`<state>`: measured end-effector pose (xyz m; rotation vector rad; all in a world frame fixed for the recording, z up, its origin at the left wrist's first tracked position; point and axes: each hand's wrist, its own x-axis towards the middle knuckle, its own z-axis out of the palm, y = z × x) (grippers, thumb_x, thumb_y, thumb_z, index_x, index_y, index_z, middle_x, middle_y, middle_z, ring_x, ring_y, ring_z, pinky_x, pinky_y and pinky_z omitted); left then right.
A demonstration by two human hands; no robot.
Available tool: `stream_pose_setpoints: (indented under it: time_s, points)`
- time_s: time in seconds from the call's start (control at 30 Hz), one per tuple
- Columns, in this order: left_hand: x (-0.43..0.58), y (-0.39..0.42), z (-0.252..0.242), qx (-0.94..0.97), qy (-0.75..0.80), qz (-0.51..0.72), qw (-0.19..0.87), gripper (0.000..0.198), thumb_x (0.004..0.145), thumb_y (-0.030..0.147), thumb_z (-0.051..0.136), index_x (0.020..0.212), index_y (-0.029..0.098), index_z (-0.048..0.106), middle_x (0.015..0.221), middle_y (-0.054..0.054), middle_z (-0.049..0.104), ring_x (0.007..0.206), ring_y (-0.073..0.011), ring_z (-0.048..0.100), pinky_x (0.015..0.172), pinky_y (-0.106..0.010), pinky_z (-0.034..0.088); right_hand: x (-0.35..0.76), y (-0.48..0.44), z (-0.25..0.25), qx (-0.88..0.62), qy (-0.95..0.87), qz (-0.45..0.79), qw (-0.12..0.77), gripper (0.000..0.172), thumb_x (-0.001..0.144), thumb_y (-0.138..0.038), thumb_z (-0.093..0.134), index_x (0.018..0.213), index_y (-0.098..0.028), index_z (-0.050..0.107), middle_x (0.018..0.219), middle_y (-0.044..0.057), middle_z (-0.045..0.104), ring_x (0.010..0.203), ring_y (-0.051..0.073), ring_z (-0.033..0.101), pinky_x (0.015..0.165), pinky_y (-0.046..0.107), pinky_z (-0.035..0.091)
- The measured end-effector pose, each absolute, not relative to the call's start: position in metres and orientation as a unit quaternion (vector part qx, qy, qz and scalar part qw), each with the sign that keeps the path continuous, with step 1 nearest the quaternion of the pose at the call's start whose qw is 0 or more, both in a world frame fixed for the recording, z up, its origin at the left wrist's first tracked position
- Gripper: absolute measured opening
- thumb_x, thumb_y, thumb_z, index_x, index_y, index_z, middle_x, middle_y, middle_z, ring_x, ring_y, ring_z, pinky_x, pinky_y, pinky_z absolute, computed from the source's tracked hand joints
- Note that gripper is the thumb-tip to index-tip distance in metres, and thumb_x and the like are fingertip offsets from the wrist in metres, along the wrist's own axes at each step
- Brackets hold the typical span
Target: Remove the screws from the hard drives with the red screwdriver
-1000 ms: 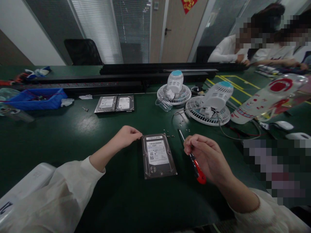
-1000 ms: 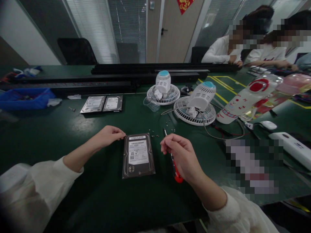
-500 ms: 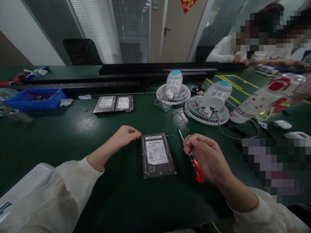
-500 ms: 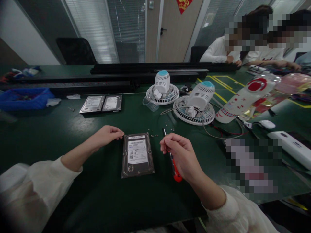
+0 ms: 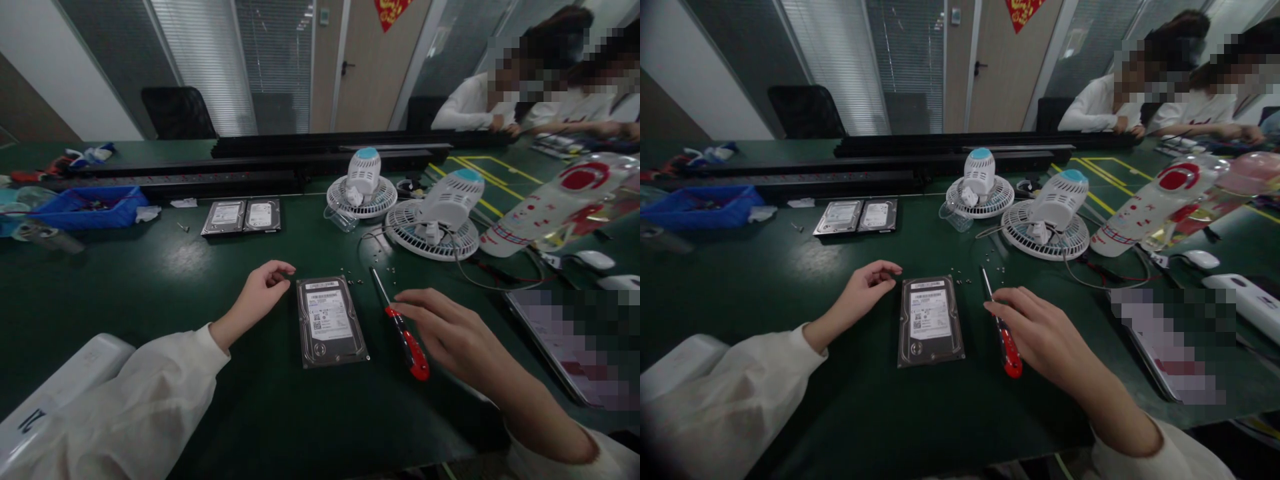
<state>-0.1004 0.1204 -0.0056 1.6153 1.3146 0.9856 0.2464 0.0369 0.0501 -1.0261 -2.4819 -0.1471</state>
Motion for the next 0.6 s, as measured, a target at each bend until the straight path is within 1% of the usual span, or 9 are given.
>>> stream_pose_setpoints:
  time_s: [0.07, 0.1, 0.2, 0.27, 0.37, 0.47, 0.6]
  points:
    - [-0.102, 0.118, -0.005, 0.69, 0.488, 0.388, 0.367, 0.025, 0.086, 0.023, 0.065, 0.109, 0.019, 0.075, 0.111, -0.007, 0.074, 0.09, -0.0201, 0.067, 0.082, -0.034, 0.051, 0.258, 0.03, 0.044, -0.348, -0.914, -0.14, 0.155, 0.043, 0.093, -0.002, 0.047, 0.128, -0.018, 0.067, 0.123, 0.014, 0.075, 0.101, 0.024, 0.075, 0.081, 0.037, 0.065]
    - [-0.103, 0.118, -0.005, 0.71, 0.476, 0.381, 0.351, 0.024, 0.088, 0.023, 0.065, 0.109, 0.019, 0.076, 0.111, -0.007, 0.074, 0.091, -0.0202, 0.067, 0.082, -0.034, 0.051, 0.263, 0.026, 0.041, -0.341, -0.919, -0.159, 0.121, 0.048, 0.092, 0.0, 0.047, 0.131, -0.018, 0.067, 0.127, 0.014, 0.075, 0.103, 0.025, 0.075, 0.083, 0.039, 0.066]
    - [-0.103, 0.117, -0.002, 0.739, 0.461, 0.352, 0.342, 0.021, 0.09, 0.025, 0.067, 0.109, 0.021, 0.077, 0.111, -0.007, 0.074, 0.092, -0.0205, 0.068, 0.082, -0.035, 0.052, 0.272, 0.017, 0.032, -0.323, -0.925, -0.187, 0.067, 0.055, 0.088, 0.003, 0.045, 0.134, -0.017, 0.066, 0.136, 0.014, 0.073, 0.103, 0.025, 0.076, 0.083, 0.039, 0.068]
    - [-0.103, 0.118, -0.001, 0.745, 0.459, 0.339, 0.345, 0.02, 0.09, 0.026, 0.069, 0.107, 0.021, 0.077, 0.109, -0.007, 0.074, 0.09, -0.0204, 0.068, 0.081, -0.035, 0.053, 0.273, 0.013, 0.027, -0.324, -0.925, -0.19, 0.057, 0.056, 0.088, 0.003, 0.043, 0.137, -0.016, 0.064, 0.14, 0.016, 0.071, 0.102, 0.024, 0.077, 0.081, 0.038, 0.068]
    - [-0.102, 0.119, -0.001, 0.741, 0.469, 0.336, 0.344, 0.018, 0.09, 0.026, 0.071, 0.105, 0.02, 0.078, 0.104, -0.006, 0.076, 0.088, -0.0204, 0.068, 0.082, -0.036, 0.052, 0.27, 0.011, 0.022, -0.325, -0.924, -0.191, 0.065, 0.053, 0.092, 0.002, 0.041, 0.138, -0.015, 0.063, 0.143, 0.018, 0.068, 0.1, 0.023, 0.076, 0.077, 0.036, 0.068]
    - [-0.103, 0.12, -0.003, 0.733, 0.48, 0.335, 0.346, 0.018, 0.089, 0.025, 0.071, 0.105, 0.021, 0.078, 0.102, -0.005, 0.077, 0.089, -0.021, 0.069, 0.083, -0.037, 0.052, 0.267, 0.011, 0.019, -0.314, -0.928, -0.188, 0.07, 0.049, 0.096, -0.001, 0.039, 0.136, -0.015, 0.063, 0.143, 0.017, 0.069, 0.098, 0.023, 0.074, 0.076, 0.036, 0.066]
    - [-0.103, 0.119, -0.002, 0.738, 0.468, 0.337, 0.35, 0.017, 0.091, 0.026, 0.068, 0.103, 0.021, 0.079, 0.104, -0.006, 0.077, 0.096, -0.0231, 0.069, 0.084, -0.037, 0.052, 0.266, 0.012, 0.017, -0.296, -0.938, -0.168, 0.068, 0.042, 0.1, -0.004, 0.039, 0.129, -0.016, 0.067, 0.145, 0.014, 0.068, 0.102, 0.023, 0.072, 0.079, 0.038, 0.064]
